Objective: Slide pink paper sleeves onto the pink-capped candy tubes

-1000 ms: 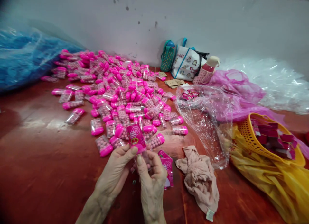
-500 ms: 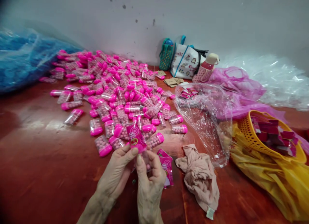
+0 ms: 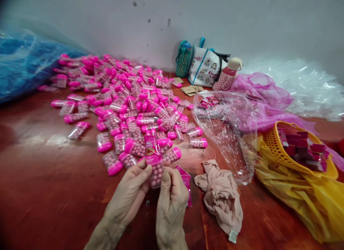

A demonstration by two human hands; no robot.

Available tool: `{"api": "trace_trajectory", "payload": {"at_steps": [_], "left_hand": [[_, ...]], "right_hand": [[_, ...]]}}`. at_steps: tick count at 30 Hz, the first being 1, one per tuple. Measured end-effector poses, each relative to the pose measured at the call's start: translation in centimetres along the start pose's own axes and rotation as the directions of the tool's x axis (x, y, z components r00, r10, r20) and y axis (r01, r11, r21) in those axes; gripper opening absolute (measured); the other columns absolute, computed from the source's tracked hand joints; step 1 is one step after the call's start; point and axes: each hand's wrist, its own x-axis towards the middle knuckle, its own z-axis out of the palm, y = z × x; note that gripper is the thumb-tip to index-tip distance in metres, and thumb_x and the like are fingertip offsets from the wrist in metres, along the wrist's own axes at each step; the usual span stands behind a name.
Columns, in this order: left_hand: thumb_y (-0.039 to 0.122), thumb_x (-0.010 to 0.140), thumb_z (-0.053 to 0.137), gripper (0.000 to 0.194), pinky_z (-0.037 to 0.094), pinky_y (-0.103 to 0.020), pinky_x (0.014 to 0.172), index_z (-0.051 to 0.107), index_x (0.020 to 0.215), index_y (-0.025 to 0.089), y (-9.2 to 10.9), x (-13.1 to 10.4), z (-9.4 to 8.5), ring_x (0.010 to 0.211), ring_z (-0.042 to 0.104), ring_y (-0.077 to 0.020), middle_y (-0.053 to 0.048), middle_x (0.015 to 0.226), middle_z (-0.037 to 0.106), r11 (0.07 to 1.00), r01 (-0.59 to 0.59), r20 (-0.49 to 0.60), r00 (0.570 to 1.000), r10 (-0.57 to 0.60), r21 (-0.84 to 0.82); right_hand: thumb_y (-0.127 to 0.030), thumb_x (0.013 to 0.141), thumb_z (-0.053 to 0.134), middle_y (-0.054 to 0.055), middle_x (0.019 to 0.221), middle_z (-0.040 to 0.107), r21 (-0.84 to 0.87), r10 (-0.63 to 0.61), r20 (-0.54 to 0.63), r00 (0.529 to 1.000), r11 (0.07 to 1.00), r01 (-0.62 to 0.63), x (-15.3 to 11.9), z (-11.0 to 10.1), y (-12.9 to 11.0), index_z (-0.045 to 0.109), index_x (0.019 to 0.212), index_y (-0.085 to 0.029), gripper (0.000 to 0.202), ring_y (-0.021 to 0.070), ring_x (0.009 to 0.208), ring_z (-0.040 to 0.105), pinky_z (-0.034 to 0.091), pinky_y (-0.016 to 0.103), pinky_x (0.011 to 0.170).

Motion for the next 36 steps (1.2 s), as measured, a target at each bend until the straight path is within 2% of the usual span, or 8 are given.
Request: {"api": "trace_trajectory", "payload": {"at_steps": [4,7,11,17,22,30,33,36], "left_hand": [[0.024,0.080,0.059,0.021,0.048,-0.022,0.066,0.065,0.100,0.017,-0.3,-0.2,-0.4,0.081,0.063,-0.0164,-0.006,0.092,0.069,0.975,-0.034,0.036,0.999,0.026,0.222],[0.026,0.082,0.057,0.027,0.046,-0.025,0.079,0.060,0.108,0.019,-0.7,-0.6,-0.5,0.092,0.060,-0.0175,-0.005,0.101,0.066,0.896,-0.095,0.001,0.994,0.105,0.433],[0.027,0.084,0.052,0.034,0.047,-0.025,0.072,0.049,0.118,0.021,-1.0,-1.0,-0.2,0.089,0.061,-0.0178,-0.006,0.102,0.065,0.813,-0.150,-0.037,0.978,0.206,0.562],[0.029,0.083,0.053,0.032,0.046,-0.023,0.060,0.048,0.113,0.021,-0.8,-0.8,0.0,0.072,0.061,-0.0153,-0.004,0.085,0.066,0.823,-0.166,-0.111,0.958,0.266,0.543],[0.031,0.084,0.053,0.031,0.043,-0.019,0.054,0.046,0.112,0.021,-0.6,-0.6,0.2,0.060,0.055,-0.0100,0.001,0.073,0.060,0.862,-0.133,-0.124,0.968,0.219,0.490],[0.028,0.082,0.055,0.036,0.043,-0.021,0.046,0.040,0.113,0.019,-1.3,-0.4,0.4,0.049,0.052,-0.0097,0.005,0.063,0.053,0.932,-0.029,0.067,0.998,0.005,0.362],[0.023,0.080,0.057,0.040,0.045,-0.024,0.050,0.039,0.117,0.020,-1.5,-0.4,0.4,0.052,0.055,-0.0105,0.002,0.074,0.059,0.942,0.048,0.143,0.985,-0.100,0.333],[0.015,0.081,0.056,0.038,0.046,-0.023,0.060,0.043,0.116,0.022,-1.8,-0.5,0.3,0.063,0.056,-0.0101,0.000,0.081,0.060,0.926,-0.037,0.090,0.996,0.003,0.375]], "right_hand": [[-0.032,0.085,0.052,0.008,0.099,0.057,-0.166,-0.180,-0.058,0.982,0.972,0.168,1.3,-1.2,-0.3,0.061,0.098,-0.018,0.021,0.0218,0.095,0.053,0.041,0.037,0.084],[-0.034,0.085,0.053,0.005,0.089,0.057,-0.025,-0.066,0.076,0.995,0.997,0.068,2.0,-1.6,-0.4,0.064,0.088,-0.018,0.019,0.0186,0.084,0.054,0.044,0.032,0.075],[-0.035,0.084,0.055,-0.002,0.067,0.050,0.135,0.125,0.114,0.986,0.981,-0.140,1.4,-1.0,-0.2,0.059,0.068,-0.017,0.024,0.0120,0.062,0.045,0.040,0.024,0.057],[-0.036,0.083,0.056,0.000,0.073,0.055,0.248,0.207,-0.011,0.978,0.948,-0.198,-0.7,1.3,0.7,0.066,0.073,-0.018,0.023,0.0132,0.070,0.051,0.045,0.023,0.062],[-0.038,0.080,0.061,0.002,0.086,0.062,0.349,0.283,0.091,0.955,0.889,-0.296,-0.7,1.0,0.6,0.067,0.089,-0.020,0.020,0.0163,0.083,0.057,0.048,0.026,0.073],[-0.044,0.071,0.068,-0.008,0.046,0.050,0.600,0.511,0.091,0.854,0.657,-0.457,1.3,-0.6,-0.7,0.051,0.061,-0.018,0.033,0.0070,0.035,0.047,0.043,0.020,0.042],[-0.045,0.072,0.068,-0.009,0.041,0.048,0.597,0.535,0.058,0.843,0.658,-0.459,1.5,-0.7,-0.8,0.050,0.058,-0.017,0.036,0.0042,0.028,0.041,0.039,0.018,0.036],[-0.043,0.070,0.070,-0.007,0.044,0.053,0.545,0.518,0.037,0.855,0.706,-0.451,1.2,-0.2,-0.6,0.055,0.060,-0.015,0.033,0.0052,0.033,0.045,0.037,0.017,0.035]]}}
